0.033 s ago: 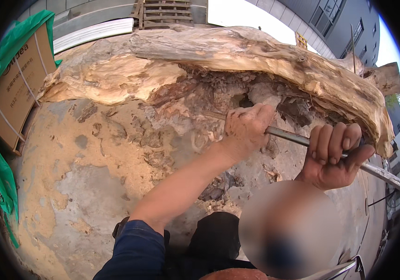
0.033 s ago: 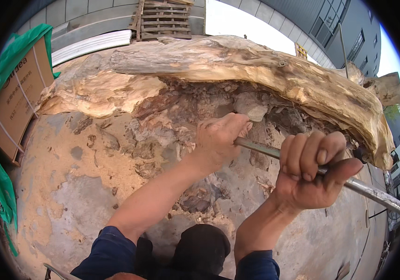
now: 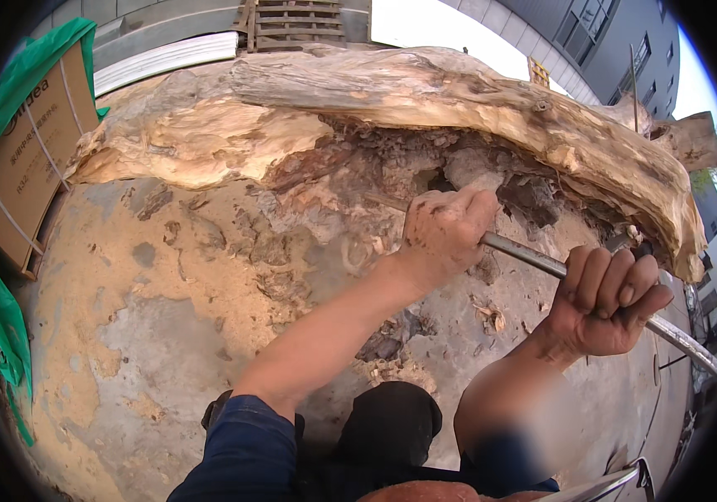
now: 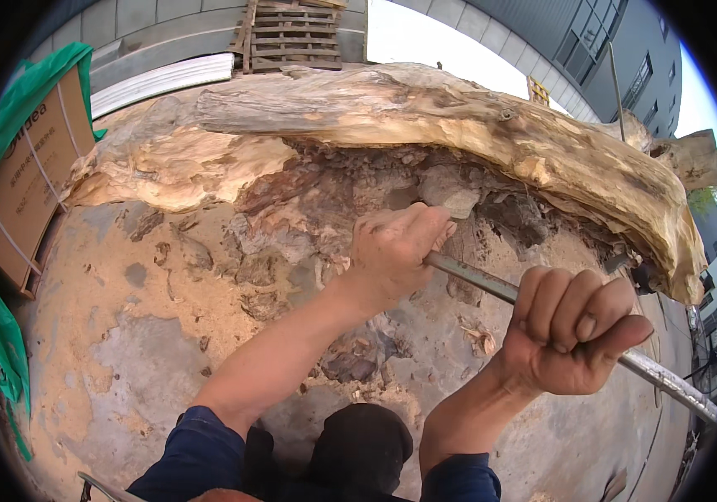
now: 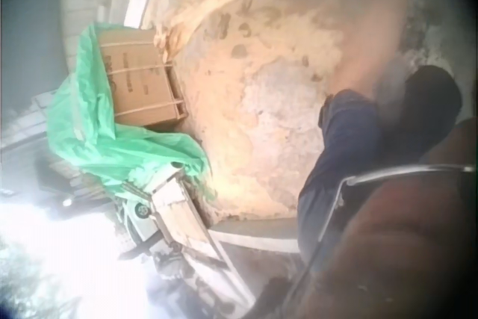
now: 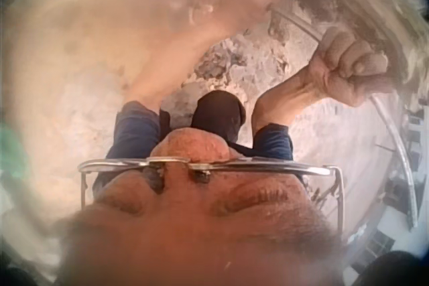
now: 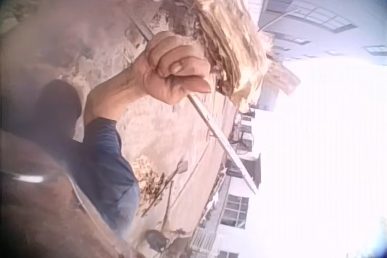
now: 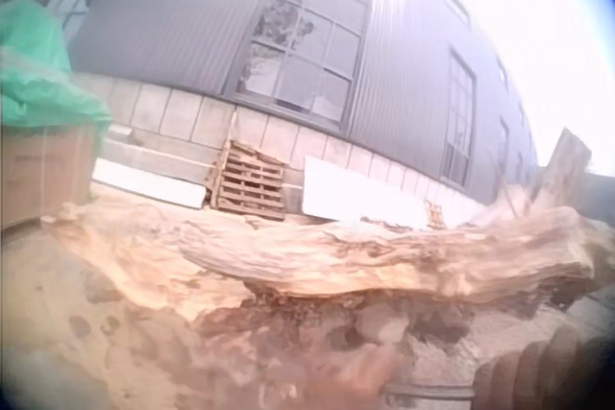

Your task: The person uses a long metal chisel to carve and scrape a large piece of wood, removing bark and loose material. The person repeatedly positions the chisel and applies force to shape the wood surface.

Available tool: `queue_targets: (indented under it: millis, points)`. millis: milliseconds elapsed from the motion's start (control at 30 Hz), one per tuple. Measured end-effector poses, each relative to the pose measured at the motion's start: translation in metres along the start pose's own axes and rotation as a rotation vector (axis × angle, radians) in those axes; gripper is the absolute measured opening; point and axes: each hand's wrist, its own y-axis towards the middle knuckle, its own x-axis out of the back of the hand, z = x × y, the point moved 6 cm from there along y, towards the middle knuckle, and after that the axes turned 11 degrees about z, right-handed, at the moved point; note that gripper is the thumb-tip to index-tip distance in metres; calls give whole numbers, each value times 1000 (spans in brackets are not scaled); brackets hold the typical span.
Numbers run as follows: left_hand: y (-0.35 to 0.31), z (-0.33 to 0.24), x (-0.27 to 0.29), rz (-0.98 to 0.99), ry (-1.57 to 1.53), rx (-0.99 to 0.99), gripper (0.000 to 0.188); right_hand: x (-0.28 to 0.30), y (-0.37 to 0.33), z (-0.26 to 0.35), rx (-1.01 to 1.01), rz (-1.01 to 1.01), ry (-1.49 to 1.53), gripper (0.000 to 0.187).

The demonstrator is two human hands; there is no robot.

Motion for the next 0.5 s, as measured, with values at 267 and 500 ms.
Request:
queue_targets:
  millis: [267, 500]
  points:
    - [37, -43, 8, -180, 135, -319, 16, -1, -31, 52, 319, -130, -120, 43]
    - [43, -11, 0, -177, 162, -348, 15, 4, -20, 26, 275, -124, -141, 42]
